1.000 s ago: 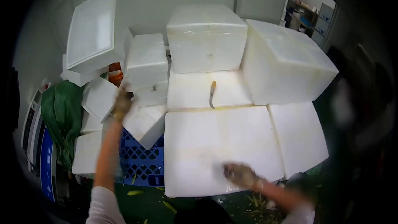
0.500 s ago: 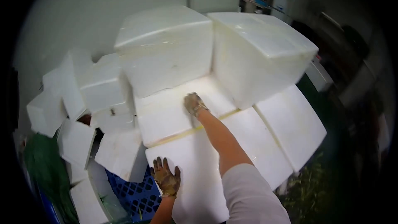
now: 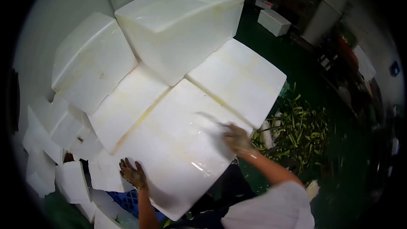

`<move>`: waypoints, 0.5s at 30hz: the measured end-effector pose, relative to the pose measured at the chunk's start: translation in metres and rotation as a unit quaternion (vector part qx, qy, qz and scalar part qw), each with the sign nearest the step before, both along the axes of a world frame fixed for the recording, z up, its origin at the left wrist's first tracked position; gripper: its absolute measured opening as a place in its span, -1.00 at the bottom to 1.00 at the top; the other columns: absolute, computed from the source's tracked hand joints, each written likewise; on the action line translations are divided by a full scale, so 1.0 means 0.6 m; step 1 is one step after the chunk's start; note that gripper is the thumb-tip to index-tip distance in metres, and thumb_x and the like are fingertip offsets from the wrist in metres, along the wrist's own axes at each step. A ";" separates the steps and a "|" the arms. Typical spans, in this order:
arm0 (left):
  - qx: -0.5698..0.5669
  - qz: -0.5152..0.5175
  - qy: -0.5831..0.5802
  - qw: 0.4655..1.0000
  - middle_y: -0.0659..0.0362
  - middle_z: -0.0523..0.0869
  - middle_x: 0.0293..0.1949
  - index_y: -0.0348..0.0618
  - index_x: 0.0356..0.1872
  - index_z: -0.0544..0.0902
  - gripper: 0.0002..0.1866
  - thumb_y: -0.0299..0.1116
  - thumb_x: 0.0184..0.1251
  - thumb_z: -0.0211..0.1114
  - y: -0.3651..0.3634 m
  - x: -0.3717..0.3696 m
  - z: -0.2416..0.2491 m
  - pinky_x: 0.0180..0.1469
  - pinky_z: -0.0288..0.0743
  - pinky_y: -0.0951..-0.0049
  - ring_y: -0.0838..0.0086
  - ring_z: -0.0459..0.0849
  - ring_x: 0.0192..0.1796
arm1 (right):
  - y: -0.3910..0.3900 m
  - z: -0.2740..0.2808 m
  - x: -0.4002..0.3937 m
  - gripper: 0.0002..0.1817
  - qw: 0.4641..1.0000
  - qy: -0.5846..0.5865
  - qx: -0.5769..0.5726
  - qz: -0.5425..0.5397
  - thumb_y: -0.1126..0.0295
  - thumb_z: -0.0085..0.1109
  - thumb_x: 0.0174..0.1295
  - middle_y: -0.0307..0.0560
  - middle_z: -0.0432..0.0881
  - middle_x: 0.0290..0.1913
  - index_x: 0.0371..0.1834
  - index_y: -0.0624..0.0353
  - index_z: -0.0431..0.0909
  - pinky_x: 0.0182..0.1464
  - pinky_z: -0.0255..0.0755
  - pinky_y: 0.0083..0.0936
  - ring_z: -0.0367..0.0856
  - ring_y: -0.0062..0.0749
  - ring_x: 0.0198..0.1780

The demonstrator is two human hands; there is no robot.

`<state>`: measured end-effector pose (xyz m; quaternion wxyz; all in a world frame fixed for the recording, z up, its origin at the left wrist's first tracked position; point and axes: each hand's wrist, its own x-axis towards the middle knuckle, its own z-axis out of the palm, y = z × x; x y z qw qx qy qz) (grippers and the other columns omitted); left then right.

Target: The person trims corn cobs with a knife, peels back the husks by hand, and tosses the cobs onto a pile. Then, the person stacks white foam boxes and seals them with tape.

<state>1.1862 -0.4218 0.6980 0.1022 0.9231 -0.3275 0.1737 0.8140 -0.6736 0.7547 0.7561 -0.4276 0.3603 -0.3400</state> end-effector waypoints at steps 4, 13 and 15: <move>0.003 0.039 -0.007 0.999 -0.11 0.43 0.27 -0.24 0.26 0.36 -0.49 -0.16 0.39 0.10 -0.003 -0.001 -0.024 0.39 0.09 -0.01 0.02 0.33 0.35 | -0.025 -0.061 -0.403 -0.61 0.971 -0.065 0.096 -0.210 0.08 -0.01 0.37 -0.09 0.42 -0.49 -0.01 0.21 0.41 -0.62 0.34 -0.53 0.32 -0.41 -0.65; 0.063 -0.089 0.120 0.987 -0.09 0.14 0.45 -0.33 0.35 0.26 -0.38 -0.10 0.40 -0.03 -0.346 -0.449 -0.008 0.48 -0.23 -0.03 0.15 -0.02 0.53 | -0.210 -0.040 -0.540 -0.64 0.879 0.453 -0.084 -0.119 0.22 0.18 0.20 -0.05 0.61 -0.18 0.01 0.15 0.54 -0.17 0.47 -0.35 0.58 -0.33 -0.28; 0.075 -0.142 0.100 0.982 -0.07 0.11 0.47 -0.32 0.37 0.23 -0.36 -0.07 0.42 -0.03 -0.396 -0.493 -0.031 0.49 -0.26 0.00 0.11 -0.01 0.53 | -0.208 -0.078 -0.508 -0.63 0.927 0.356 -0.074 -0.096 0.25 0.16 0.24 -0.06 0.59 -0.18 0.07 0.17 0.49 -0.20 0.48 -0.40 0.57 -0.33 -0.26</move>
